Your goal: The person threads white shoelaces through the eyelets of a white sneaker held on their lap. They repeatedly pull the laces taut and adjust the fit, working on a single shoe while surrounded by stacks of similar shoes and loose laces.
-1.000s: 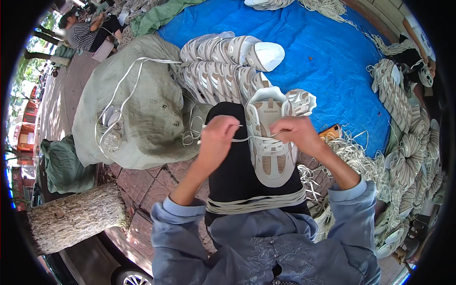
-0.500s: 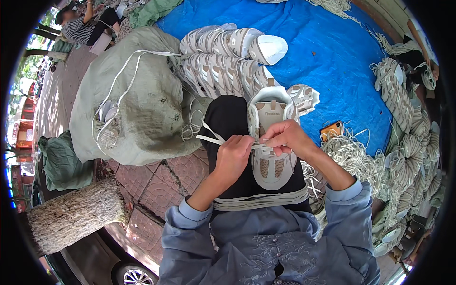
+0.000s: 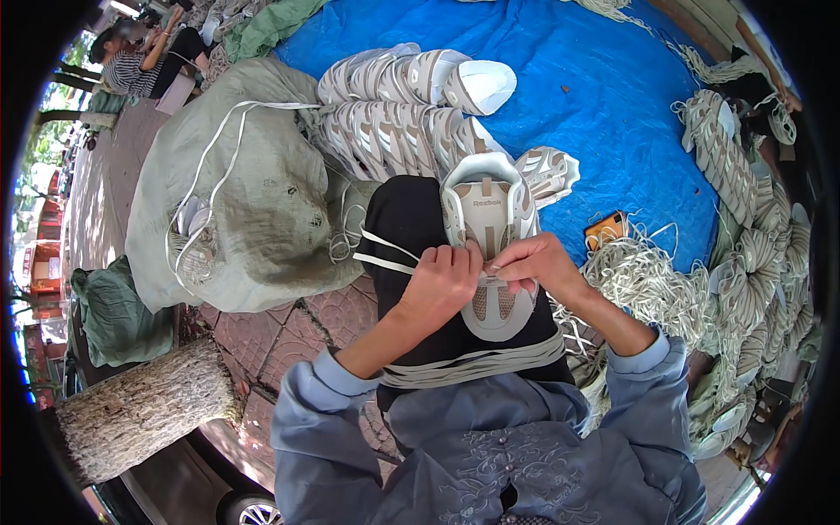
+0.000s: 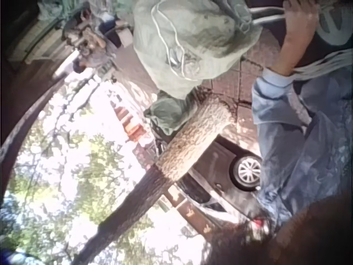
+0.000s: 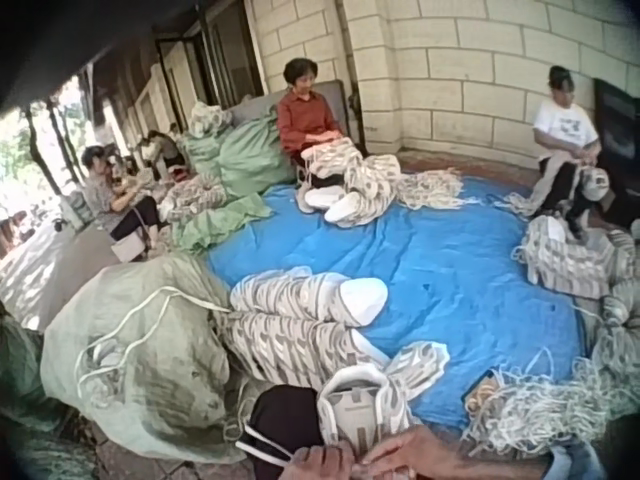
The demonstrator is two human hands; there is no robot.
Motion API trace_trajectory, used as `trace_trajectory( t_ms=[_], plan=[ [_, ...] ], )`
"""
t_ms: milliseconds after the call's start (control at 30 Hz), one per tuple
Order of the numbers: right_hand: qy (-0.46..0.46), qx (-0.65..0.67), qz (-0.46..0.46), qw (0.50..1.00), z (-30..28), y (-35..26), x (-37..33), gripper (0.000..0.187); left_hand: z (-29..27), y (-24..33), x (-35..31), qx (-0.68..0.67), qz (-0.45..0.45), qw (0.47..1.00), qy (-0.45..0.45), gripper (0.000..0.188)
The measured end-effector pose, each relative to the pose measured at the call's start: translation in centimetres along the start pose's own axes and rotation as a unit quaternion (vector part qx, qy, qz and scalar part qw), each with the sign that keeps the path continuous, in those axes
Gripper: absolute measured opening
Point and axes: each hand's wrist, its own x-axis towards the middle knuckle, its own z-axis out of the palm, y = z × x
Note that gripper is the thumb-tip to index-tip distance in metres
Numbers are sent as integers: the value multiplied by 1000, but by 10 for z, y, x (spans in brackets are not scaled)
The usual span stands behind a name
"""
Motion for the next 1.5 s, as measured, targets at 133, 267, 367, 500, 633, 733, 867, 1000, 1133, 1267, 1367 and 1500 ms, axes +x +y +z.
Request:
trace_trajectory(
  t_ms=[133,267,367,500,633,733,867,1000,1133,1267,1367,1500],
  plan=[
    [64,-138,-213,965,-12,9,-1,10,-10,-2,12,-18,-2,991,-129,15],
    [118,-250,-263,924,-21,16,-6,12,-10,-19,35,-241,-103,938,-228,12],
    [126,-301,-275,904,-23,20,-5,12,-8,-28,43,-335,-143,902,-234,12],
    [177,-329,-330,867,-25,24,1,9,-8,-18,41,-231,-130,939,-218,11],
    [161,-371,-347,846,-17,29,-2,9,-8,-14,38,-138,-16,985,-106,9],
    [107,-352,-328,870,-12,31,-10,8,-11,-16,39,-106,26,989,-97,11],
    [120,-256,-265,922,-26,29,-8,8,-10,-10,48,-114,57,992,14,9],
    [201,-305,-289,885,-33,28,0,8,-5,0,58,-203,-70,977,9,12],
    [196,-459,-323,804,-25,28,1,7,-6,8,58,-289,-187,936,-72,5],
    [213,-571,-318,726,-15,24,3,9,0,8,65,-334,-232,903,-141,11],
    [196,-620,-327,686,-12,23,6,6,4,-1,72,-442,-277,834,-182,14],
    [186,-404,-377,813,-20,27,10,7,6,-3,73,-479,-283,808,-193,16]
  ],
)
